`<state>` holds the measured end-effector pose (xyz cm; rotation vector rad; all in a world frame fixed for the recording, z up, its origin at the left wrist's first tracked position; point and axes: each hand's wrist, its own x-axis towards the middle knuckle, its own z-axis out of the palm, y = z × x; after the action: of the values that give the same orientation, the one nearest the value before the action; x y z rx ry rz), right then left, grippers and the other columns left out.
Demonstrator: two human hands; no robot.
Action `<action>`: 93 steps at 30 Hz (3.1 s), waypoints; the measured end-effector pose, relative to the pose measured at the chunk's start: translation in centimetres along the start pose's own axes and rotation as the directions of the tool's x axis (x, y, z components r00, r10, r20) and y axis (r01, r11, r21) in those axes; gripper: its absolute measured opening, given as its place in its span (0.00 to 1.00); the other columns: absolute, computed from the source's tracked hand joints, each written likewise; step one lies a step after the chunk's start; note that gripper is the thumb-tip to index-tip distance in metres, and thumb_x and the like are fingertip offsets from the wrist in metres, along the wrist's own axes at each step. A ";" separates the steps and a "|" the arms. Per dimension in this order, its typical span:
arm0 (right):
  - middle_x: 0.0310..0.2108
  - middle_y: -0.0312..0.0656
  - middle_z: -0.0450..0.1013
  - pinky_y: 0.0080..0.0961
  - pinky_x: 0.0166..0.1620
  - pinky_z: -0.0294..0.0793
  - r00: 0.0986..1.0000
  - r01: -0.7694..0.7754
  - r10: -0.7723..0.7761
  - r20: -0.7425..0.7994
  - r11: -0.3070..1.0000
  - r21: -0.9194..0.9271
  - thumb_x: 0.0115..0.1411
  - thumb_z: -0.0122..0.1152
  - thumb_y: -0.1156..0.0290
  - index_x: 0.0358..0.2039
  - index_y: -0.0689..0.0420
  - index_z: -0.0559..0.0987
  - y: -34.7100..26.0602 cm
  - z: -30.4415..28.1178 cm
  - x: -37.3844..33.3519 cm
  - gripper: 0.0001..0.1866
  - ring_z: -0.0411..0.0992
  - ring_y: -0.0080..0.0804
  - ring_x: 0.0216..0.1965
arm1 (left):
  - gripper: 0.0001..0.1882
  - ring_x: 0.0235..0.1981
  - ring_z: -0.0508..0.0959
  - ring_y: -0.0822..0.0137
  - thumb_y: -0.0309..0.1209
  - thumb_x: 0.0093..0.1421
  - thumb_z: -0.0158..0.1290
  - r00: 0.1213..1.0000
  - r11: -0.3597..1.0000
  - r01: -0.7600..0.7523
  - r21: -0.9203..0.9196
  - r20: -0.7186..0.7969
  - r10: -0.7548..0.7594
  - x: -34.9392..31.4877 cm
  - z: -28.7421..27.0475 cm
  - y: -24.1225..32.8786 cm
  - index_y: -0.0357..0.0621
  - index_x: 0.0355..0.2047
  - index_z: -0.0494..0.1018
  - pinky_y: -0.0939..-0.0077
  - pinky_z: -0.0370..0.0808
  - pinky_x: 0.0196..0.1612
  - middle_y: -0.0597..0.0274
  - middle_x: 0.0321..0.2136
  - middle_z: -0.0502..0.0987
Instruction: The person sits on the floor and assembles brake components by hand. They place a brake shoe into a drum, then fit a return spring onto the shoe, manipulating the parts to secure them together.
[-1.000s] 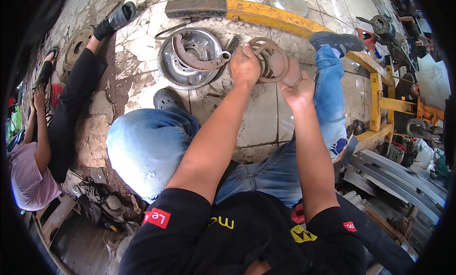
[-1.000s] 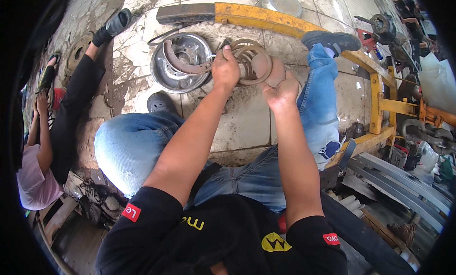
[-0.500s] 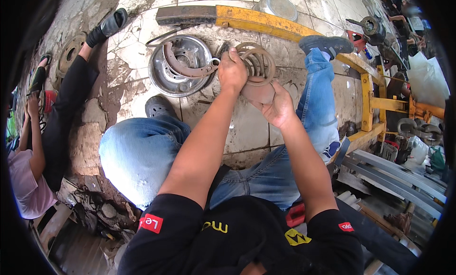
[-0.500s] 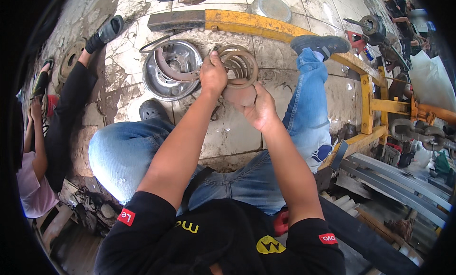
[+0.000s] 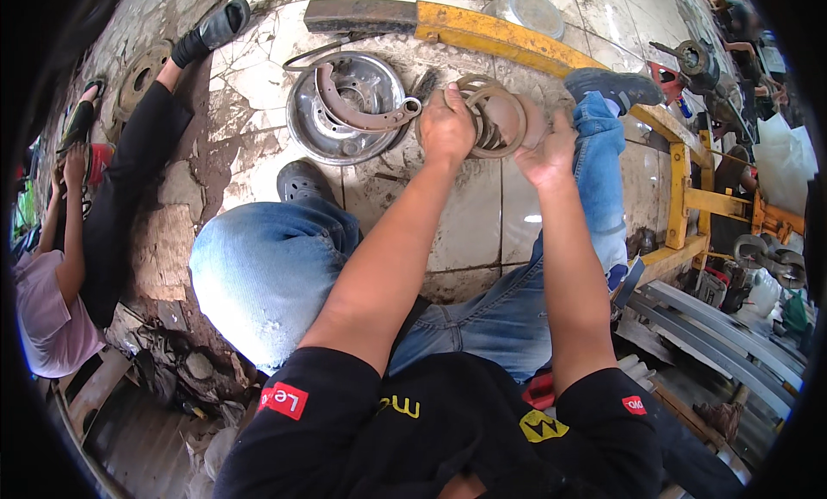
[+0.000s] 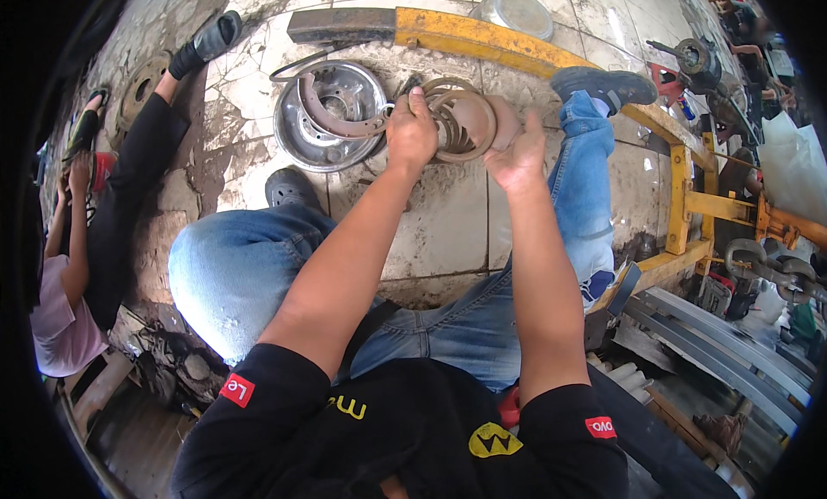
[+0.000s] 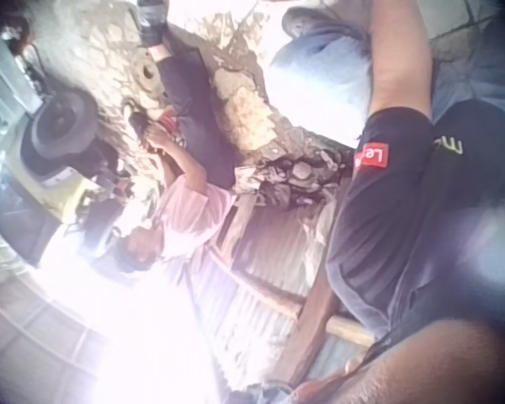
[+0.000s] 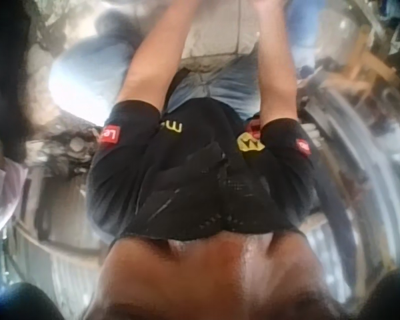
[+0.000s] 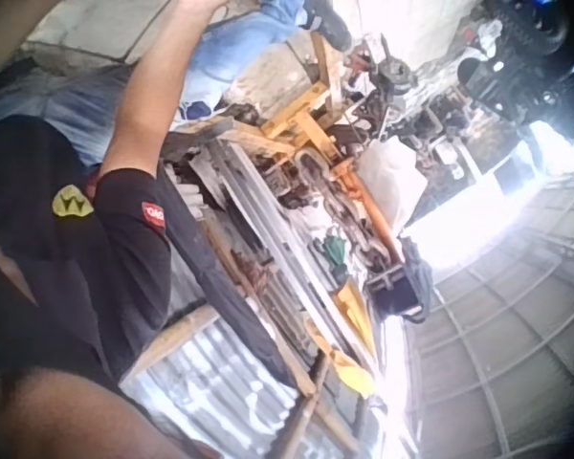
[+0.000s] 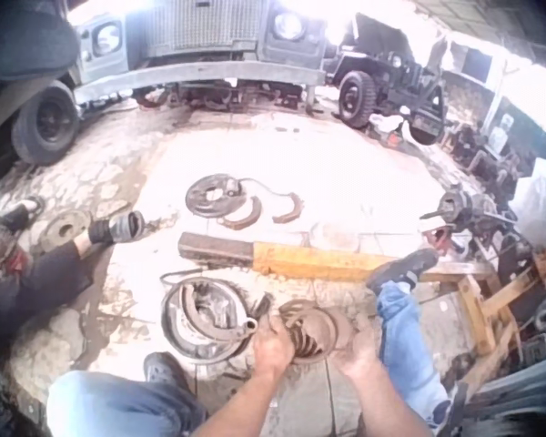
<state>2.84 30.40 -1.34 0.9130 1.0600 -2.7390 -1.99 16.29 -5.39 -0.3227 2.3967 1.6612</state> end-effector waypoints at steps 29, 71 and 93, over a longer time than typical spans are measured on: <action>0.57 0.48 0.69 0.39 0.62 0.65 0.988 -0.073 0.118 0.100 0.926 -0.370 0.70 0.36 0.44 0.59 0.64 0.68 -3.3 1.0 4.3 0.35 0.67 0.41 0.59 | 0.26 0.44 0.72 0.34 0.47 0.71 0.34 0.999 0.999 -0.024 -0.048 0.027 0.025 0.7 0.2 -0.5 0.33 0.40 0.70 0.49 0.68 0.48 0.31 0.38 0.75; 0.36 0.46 0.78 0.30 0.45 0.70 0.825 0.276 -0.564 -0.028 0.446 -0.851 0.67 0.43 0.40 0.41 0.70 0.79 -3.9 -3.5 -0.1 0.38 0.72 0.32 0.37 | 0.28 0.46 0.73 0.37 0.48 0.70 0.35 0.993 0.998 -0.023 -0.065 0.112 0.030 1.5 -0.4 -0.7 0.34 0.43 0.73 0.54 0.68 0.51 0.34 0.40 0.76; 0.62 0.46 0.63 0.35 0.64 0.62 0.978 0.004 0.111 0.178 0.841 -0.541 0.68 0.38 0.40 0.64 0.61 0.63 1.8 1.2 2.0 0.38 0.62 0.35 0.62 | 0.30 0.36 0.81 0.62 0.58 0.60 0.54 0.951 0.975 -0.116 0.189 0.304 0.054 2.1 -7.0 -0.1 0.41 0.41 0.81 0.71 0.74 0.42 0.51 0.32 0.82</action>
<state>1.11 28.55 -2.82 0.5466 1.6062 -2.2150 -4.31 9.51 -3.73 0.0636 2.3487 1.3640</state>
